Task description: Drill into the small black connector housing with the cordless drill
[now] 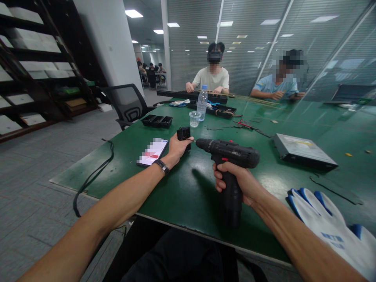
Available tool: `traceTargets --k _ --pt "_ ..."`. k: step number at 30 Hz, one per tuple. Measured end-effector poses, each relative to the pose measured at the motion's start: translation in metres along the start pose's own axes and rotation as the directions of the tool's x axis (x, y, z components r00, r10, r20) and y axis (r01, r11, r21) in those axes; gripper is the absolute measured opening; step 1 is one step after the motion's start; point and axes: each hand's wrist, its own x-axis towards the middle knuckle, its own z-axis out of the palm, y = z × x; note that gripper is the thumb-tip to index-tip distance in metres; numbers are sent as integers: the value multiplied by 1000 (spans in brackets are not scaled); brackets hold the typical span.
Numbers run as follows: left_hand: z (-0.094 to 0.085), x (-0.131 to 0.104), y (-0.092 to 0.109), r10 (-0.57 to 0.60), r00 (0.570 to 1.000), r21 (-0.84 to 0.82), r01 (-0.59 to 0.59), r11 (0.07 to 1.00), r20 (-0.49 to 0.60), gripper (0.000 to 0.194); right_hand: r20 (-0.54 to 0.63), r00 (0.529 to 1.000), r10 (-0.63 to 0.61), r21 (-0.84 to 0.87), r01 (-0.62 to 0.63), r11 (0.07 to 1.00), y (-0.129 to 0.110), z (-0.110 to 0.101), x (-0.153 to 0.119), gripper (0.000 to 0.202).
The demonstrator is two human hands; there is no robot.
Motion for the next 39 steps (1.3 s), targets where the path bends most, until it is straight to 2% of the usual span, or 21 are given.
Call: traceTargets --k 8,39 --pt "1 0 -1 2 1000 0 -2 1000 1 39 -20 1000 9 4 -9 1000 -2 4 -1 21" --pt "1 2 -3 -4 1000 -33 4 999 -7 39 -9 1000 6 -1 -7 1000 -1 3 0 18"
